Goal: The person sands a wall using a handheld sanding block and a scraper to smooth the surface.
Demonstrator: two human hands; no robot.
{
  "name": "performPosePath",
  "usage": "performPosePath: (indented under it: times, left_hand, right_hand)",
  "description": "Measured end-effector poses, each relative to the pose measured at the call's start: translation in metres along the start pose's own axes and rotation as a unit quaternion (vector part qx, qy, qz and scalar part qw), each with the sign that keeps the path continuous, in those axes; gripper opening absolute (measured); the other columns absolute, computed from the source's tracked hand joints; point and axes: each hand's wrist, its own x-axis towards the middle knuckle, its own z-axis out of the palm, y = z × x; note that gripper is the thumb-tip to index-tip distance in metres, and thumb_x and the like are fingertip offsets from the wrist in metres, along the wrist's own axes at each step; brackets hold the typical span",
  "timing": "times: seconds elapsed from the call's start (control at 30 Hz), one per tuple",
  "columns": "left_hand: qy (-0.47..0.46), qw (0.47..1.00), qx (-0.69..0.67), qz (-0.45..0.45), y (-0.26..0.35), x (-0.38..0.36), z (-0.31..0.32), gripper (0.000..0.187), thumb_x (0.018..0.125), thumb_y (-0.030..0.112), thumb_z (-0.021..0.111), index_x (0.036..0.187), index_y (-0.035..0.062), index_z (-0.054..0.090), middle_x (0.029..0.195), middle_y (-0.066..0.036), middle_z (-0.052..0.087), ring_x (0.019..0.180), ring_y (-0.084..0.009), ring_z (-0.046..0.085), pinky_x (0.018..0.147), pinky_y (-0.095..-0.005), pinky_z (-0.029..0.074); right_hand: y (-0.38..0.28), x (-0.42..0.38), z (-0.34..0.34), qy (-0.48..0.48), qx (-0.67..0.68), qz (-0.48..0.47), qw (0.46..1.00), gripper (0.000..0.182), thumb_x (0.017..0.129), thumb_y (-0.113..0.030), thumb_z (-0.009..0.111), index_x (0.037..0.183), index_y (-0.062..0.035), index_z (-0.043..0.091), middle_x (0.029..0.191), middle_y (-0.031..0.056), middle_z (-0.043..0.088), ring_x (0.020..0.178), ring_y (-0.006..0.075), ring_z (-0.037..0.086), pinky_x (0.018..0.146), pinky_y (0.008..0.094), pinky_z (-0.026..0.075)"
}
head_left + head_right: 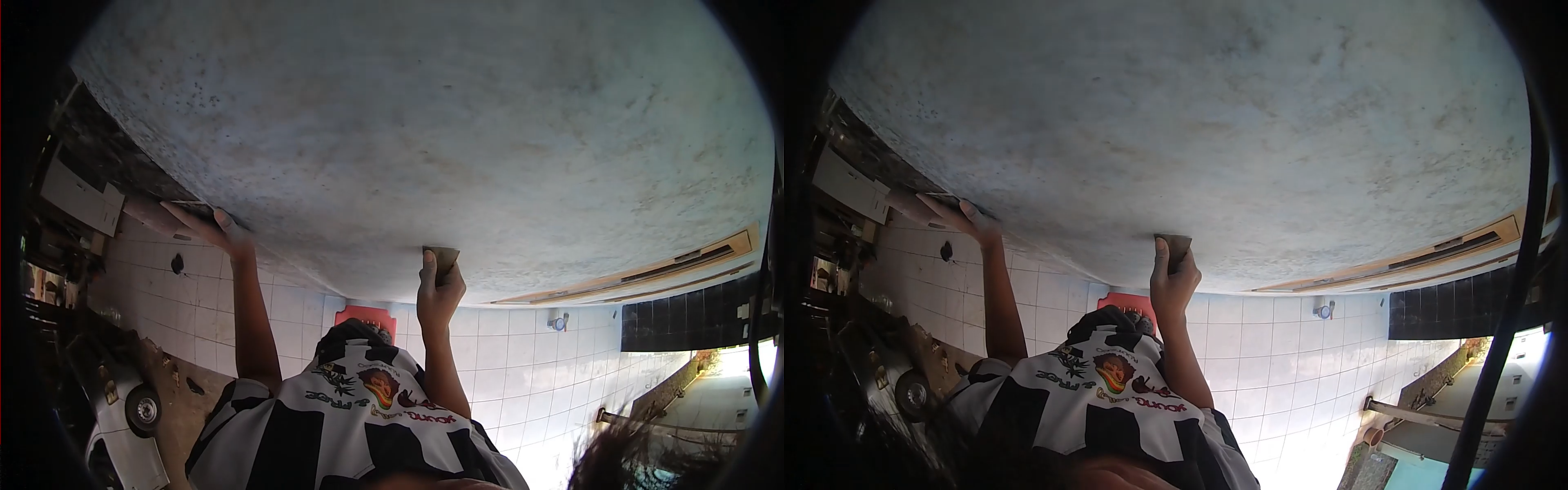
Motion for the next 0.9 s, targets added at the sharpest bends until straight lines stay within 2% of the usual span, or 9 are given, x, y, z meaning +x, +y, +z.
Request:
performPosePath:
  times: [0.07, 0.23, 0.33, 0.37, 0.67, 0.77, 0.83, 0.87, 0.9]
  left_hand:
    - [0.012, 1.0, -0.006, 0.003, 0.001, 0.004, 0.004, 0.103, 0.091, 0.078, 0.024, 0.156, 0.0003, 0.005, 0.156, -0.036, -0.003, 0.147, -0.0476, -0.002, 0.114, -0.0614, 0.01]
    - [-0.008, 1.0, -0.03, -0.002, 0.004, -0.002, -0.002, 0.102, 0.091, 0.077, 0.025, 0.156, 0.0008, 0.005, 0.155, -0.037, -0.003, 0.147, -0.0474, -0.001, 0.114, -0.0612, 0.01]
    - [0.015, 0.999, -0.029, 0.015, 0.001, 0.001, 0.005, 0.1, 0.092, 0.076, 0.026, 0.156, 0.0004, 0.006, 0.155, -0.037, -0.002, 0.147, -0.0474, -0.001, 0.114, -0.0613, 0.011]
    - [0.015, 0.999, -0.033, 0.003, 0.003, 0.001, 0.005, 0.1, 0.093, 0.075, 0.026, 0.156, 0.0003, 0.006, 0.155, -0.037, -0.002, 0.146, -0.0477, 0.0, 0.114, -0.0611, 0.012]
    - [0.016, 1.0, -0.015, 0.005, 0.0, 0.001, 0.006, 0.102, 0.09, 0.08, 0.021, 0.156, 0.0035, 0.007, 0.155, -0.037, 0.0, 0.145, -0.0503, 0.0, 0.112, -0.0653, 0.012]
    - [0.003, 1.0, -0.014, -0.015, 0.005, -0.001, 0.003, 0.104, 0.089, 0.081, 0.021, 0.157, 0.0037, 0.006, 0.154, -0.038, -0.001, 0.145, -0.0512, -0.002, 0.112, -0.0658, 0.011]
    - [-0.001, 0.999, -0.012, -0.036, 0.007, -0.004, 0.001, 0.105, 0.088, 0.081, 0.021, 0.156, 0.0036, 0.005, 0.154, -0.038, -0.002, 0.145, -0.0516, -0.002, 0.112, -0.0656, 0.01]
    - [-0.001, 1.0, -0.006, -0.027, 0.005, -0.004, 0.002, 0.105, 0.088, 0.082, 0.02, 0.157, 0.0038, 0.005, 0.154, -0.038, -0.001, 0.145, -0.0515, -0.002, 0.112, -0.0657, 0.011]
    - [0.001, 1.0, 0.001, -0.017, 0.003, -0.002, 0.004, 0.105, 0.088, 0.082, 0.019, 0.157, 0.004, 0.004, 0.154, -0.038, -0.001, 0.145, -0.0514, -0.002, 0.111, -0.0658, 0.011]
  right_hand:
    - [0.001, -0.001, 0.001, 0.014, 0.01, 0.043, 0.999, 0.027, 0.094, -0.021, 0.067, 0.085, 0.0039, 0.062, 0.062, 0.0077, 0.061, 0.051, 0.0111, 0.05, 0.049, 0.0283, 0.04]
    - [-0.026, 0.002, 0.009, -0.019, -0.036, -0.005, 0.999, 0.023, 0.093, -0.019, 0.068, 0.088, 0.003, 0.064, 0.065, 0.0107, 0.065, 0.051, 0.0143, 0.056, 0.05, 0.029, 0.043]
    - [-0.013, 0.003, 0.006, 0.017, -0.032, -0.053, 0.998, 0.021, 0.093, -0.018, 0.068, 0.089, 0.0028, 0.064, 0.066, 0.0111, 0.066, 0.052, 0.0152, 0.059, 0.051, 0.0295, 0.044]
    - [-0.012, 0.002, 0.002, -0.015, -0.046, 0.018, 0.999, 0.02, 0.093, -0.017, 0.068, 0.088, 0.0027, 0.064, 0.068, 0.0122, 0.067, 0.054, 0.0182, 0.062, 0.053, 0.0302, 0.046]
    - [-0.027, 0.006, 0.009, -0.023, -0.038, -0.029, 0.999, 0.02, 0.092, -0.017, 0.068, 0.09, 0.0029, 0.063, 0.074, 0.0161, 0.069, 0.061, 0.0285, 0.068, 0.058, 0.0315, 0.05]
    - [-0.024, 0.0, 0.01, -0.008, -0.022, -0.044, 0.999, 0.022, 0.092, -0.017, 0.068, 0.09, 0.0038, 0.063, 0.07, 0.0148, 0.067, 0.057, 0.0221, 0.065, 0.056, 0.0309, 0.048]
    - [-0.023, 0.0, 0.012, -0.045, 0.008, 0.008, 0.999, 0.027, 0.094, -0.021, 0.068, 0.085, 0.0038, 0.063, 0.065, 0.0059, 0.062, 0.051, 0.0109, 0.051, 0.049, 0.027, 0.041]
    - [-0.02, -0.003, 0.013, -0.047, 0.011, 0.007, 0.999, 0.027, 0.094, -0.021, 0.068, 0.085, 0.0038, 0.063, 0.065, 0.0059, 0.062, 0.051, 0.0109, 0.051, 0.049, 0.027, 0.041]
    - [-0.013, -0.009, 0.012, -0.065, 0.094, 0.069, 0.991, 0.026, 0.095, -0.021, 0.067, 0.088, 0.004, 0.063, 0.066, 0.0047, 0.062, 0.052, 0.0094, 0.049, 0.049, 0.0267, 0.04]
